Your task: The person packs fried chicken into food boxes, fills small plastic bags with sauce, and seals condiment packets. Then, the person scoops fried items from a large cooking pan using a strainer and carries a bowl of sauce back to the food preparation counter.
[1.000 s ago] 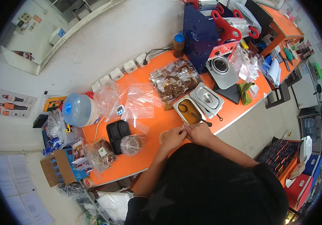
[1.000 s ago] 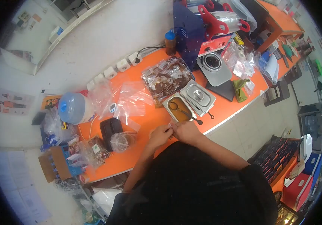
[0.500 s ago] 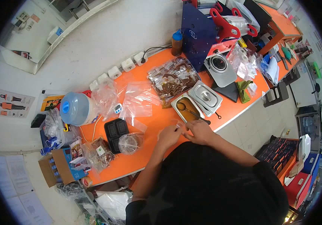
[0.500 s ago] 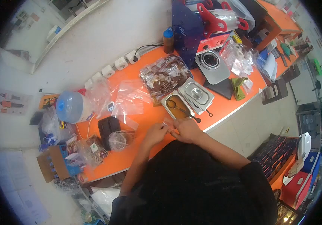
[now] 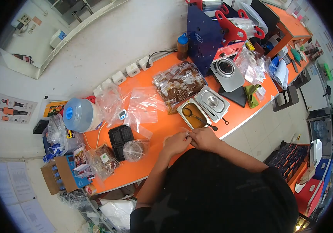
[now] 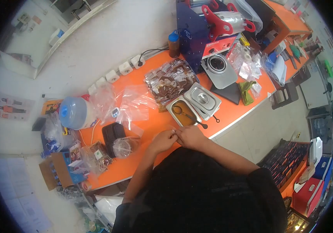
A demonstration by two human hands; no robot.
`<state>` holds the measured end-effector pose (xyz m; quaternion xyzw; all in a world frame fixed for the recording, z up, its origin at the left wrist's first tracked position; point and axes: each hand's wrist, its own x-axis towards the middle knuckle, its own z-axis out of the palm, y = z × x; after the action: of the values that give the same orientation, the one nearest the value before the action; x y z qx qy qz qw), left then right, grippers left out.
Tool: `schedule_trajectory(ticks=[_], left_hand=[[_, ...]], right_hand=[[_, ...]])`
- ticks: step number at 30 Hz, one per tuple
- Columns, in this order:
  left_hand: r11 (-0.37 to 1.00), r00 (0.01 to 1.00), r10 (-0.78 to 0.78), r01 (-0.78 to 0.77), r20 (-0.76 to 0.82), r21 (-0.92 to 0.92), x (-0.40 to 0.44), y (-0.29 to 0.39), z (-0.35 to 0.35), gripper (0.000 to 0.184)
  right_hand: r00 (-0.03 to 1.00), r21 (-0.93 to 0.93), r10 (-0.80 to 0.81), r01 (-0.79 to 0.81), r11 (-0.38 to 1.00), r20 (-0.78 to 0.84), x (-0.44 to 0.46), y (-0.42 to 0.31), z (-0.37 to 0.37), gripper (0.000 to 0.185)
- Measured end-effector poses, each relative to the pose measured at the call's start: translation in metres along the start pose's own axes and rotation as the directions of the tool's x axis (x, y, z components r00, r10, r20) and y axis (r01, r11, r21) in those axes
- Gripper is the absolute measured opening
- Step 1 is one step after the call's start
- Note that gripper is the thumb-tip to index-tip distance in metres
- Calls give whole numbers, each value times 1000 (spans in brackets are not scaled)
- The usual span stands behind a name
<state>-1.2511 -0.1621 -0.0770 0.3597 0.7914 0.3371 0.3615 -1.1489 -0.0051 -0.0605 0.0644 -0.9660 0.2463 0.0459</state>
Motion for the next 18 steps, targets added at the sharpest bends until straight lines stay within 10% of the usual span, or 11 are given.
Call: schedule_trajectory(ticks=[10, 12, 14, 18], left_hand=[[938, 958, -282, 287, 53, -196, 5, -7, 14, 44], [951, 966, -216, 241, -142, 195, 1, -3, 18, 53], [848, 947, -322, 294, -13, 441, -6, 37, 2, 45], [836, 843, 434, -245, -318, 491, -16, 48, -17, 78]], right_hand=[[990, -145, 138, -140, 980, -22, -2, 6, 5, 23], [984, -172, 166, -175, 969, -66, -1, 8, 6, 22], [916, -199, 401, -392, 898, 8, 2, 4, 5, 25], [923, 101, 385, -381, 919, -16, 7, 21, 2, 36]])
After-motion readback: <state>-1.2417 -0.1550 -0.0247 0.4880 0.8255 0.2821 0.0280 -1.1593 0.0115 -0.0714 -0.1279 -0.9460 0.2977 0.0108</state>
